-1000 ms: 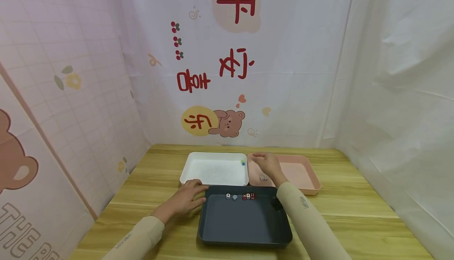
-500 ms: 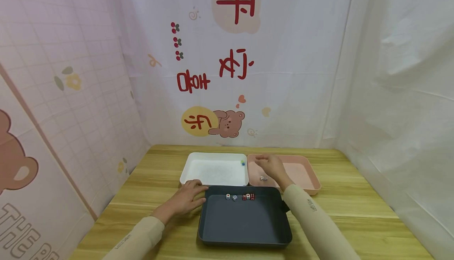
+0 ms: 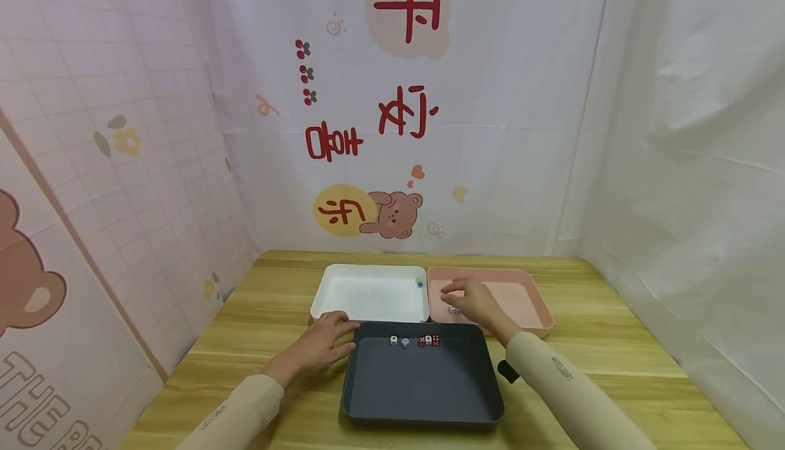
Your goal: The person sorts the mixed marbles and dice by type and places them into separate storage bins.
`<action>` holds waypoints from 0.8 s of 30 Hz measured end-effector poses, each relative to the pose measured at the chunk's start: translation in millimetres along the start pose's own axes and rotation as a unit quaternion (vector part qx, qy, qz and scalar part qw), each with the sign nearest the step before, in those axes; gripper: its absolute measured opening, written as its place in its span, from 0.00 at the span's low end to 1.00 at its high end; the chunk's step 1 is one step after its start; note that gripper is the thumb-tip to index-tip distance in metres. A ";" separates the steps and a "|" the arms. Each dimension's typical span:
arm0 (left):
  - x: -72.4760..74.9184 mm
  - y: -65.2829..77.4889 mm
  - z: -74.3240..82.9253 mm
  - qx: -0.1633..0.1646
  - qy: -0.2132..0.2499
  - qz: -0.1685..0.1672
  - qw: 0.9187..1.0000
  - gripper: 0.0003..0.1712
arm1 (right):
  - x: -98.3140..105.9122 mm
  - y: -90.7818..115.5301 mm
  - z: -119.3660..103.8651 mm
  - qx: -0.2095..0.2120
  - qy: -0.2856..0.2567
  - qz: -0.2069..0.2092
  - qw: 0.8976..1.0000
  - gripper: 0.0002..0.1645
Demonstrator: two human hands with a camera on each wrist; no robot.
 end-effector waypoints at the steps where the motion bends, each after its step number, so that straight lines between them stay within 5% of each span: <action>1: 0.0 -0.1 0.0 -0.001 -0.001 0.001 1.000 0.24 | -1.2 2.3 0.2 0.006 0.004 -0.001 1.000 0.13; 13: -0.5 0.5 -0.6 0.003 0.002 -0.003 1.000 0.24 | -25.0 28.9 0.3 0.090 0.051 -0.019 0.994 0.05; 24: -0.7 0.0 -1.5 0.005 0.001 -0.008 1.000 0.24 | -40.5 47.7 1.5 0.151 0.181 0.012 0.972 0.10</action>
Point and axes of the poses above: each hand's wrist, its own y-axis away from the middle knuckle, its own x-axis out of the back of the hand, z = x × y, the point moved 5 cm from there along -y, towards the middle knuckle, and after that the axes turned 8 degrees about -x, right-handed, at the moved point
